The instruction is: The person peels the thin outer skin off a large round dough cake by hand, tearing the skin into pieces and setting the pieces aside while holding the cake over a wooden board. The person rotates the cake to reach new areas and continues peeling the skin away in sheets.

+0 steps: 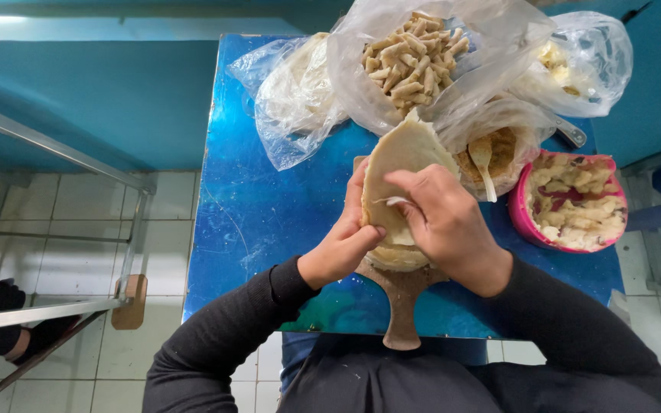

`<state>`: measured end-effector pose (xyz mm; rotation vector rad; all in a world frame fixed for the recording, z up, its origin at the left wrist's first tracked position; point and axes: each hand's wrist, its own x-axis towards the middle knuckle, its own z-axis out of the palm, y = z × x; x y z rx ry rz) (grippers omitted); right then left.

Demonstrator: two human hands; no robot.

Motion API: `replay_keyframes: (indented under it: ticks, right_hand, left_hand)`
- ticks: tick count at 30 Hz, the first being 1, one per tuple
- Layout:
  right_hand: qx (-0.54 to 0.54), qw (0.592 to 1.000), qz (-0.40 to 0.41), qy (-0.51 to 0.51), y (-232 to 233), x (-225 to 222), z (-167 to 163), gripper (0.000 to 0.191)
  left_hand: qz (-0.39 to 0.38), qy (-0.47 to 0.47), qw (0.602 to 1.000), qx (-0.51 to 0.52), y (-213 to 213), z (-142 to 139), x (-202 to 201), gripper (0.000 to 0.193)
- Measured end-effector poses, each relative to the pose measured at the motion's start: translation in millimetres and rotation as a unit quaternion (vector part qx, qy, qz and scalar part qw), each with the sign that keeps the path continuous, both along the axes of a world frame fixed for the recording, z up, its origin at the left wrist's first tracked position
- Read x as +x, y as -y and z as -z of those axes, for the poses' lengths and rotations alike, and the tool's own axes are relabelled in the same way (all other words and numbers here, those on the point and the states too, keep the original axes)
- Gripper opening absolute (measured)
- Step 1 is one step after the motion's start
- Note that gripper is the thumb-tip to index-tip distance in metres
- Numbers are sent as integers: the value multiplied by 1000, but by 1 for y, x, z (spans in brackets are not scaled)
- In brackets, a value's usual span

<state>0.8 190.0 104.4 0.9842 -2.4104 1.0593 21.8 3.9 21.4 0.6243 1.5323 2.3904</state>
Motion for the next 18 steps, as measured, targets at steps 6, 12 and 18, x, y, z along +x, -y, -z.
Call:
replay_keyframes:
  ticks: [6,12,18]
  right_hand:
    - [-58,998,20,18,6,3,10,22]
    - [-13,999,-47,10,5,-6,16,22]
    - [-3,983,-118,142,-11,-26,-2,28]
  left_hand:
    - [4,-22,1000,1,-1,-4,-2,96]
    - [-7,61,996,58,-5,-4,-2,85]
    - [7,69,996,50,-4,-4,-4,89]
